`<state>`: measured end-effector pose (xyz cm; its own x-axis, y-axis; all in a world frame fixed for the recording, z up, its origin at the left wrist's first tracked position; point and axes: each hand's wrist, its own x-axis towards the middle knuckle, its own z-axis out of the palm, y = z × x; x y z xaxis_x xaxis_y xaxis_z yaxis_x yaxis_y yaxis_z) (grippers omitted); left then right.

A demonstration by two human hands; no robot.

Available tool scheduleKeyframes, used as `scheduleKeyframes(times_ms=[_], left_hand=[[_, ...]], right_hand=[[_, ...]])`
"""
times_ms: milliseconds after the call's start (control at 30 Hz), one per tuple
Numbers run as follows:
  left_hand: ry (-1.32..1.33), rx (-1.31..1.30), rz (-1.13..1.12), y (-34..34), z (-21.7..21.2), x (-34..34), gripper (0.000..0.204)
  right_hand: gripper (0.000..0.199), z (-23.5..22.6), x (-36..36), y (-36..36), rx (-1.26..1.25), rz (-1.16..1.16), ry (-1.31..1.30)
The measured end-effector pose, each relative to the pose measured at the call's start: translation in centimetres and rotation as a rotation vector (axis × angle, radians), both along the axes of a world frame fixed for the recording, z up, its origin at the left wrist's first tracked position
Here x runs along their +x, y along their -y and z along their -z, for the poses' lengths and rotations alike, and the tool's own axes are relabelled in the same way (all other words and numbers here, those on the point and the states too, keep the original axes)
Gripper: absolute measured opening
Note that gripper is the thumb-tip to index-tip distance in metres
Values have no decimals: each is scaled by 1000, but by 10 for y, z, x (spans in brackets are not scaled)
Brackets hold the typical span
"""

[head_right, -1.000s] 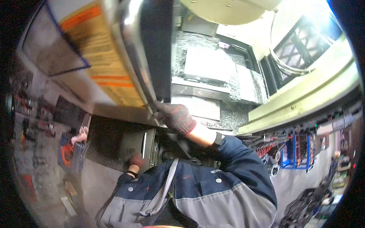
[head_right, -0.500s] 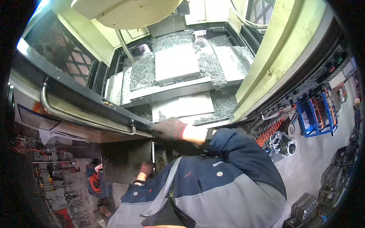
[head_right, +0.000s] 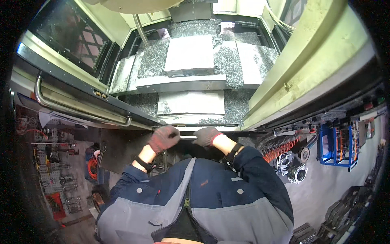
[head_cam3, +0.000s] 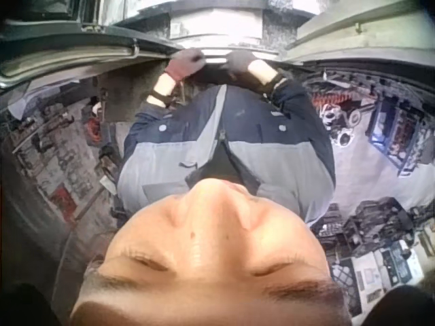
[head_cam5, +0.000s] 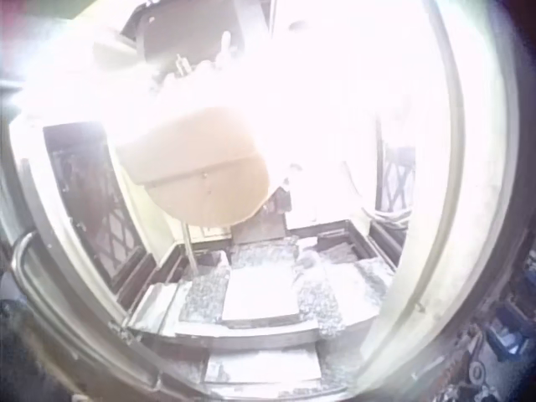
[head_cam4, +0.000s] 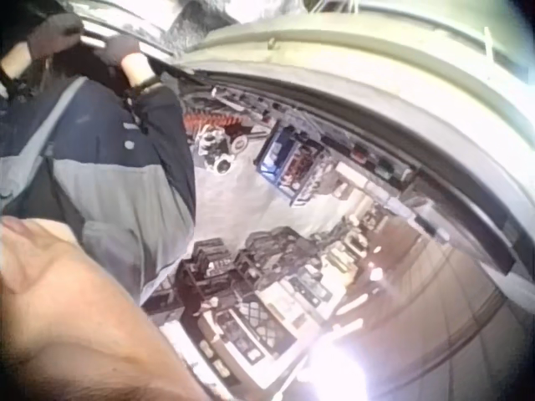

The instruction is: The person operates a CNC machine to machine a metal part, then removes the finished piece. They use a deburring tool to manually clean the edges of the part, removing burrs and smoothing the surface. The person handles the part with gloves and uses a handheld tool for precision finishing.

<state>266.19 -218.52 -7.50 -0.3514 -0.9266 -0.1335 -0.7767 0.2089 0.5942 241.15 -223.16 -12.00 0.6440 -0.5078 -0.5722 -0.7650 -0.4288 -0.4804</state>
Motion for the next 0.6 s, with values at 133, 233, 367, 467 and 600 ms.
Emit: scheduleKeyframes(times_ms=[133,233,367,467,600], left_hand=[[-283,-234,-371,-22,17,62,24],[-250,30,-598,-38,26,105,26],[-241,182,-475,-32,38,103,28],[-105,300,-261,6,52,77,52],[-229,124,-56,59,76,44,82]], right_hand=[[59,23,-35,-6,-86,219,24],[63,35,-44,-2,-56,329,8],[59,27,-26,18,-79,326,-24],[51,5,11,39,-182,253,-47],[46,-24,65,72,-300,145,-79]])
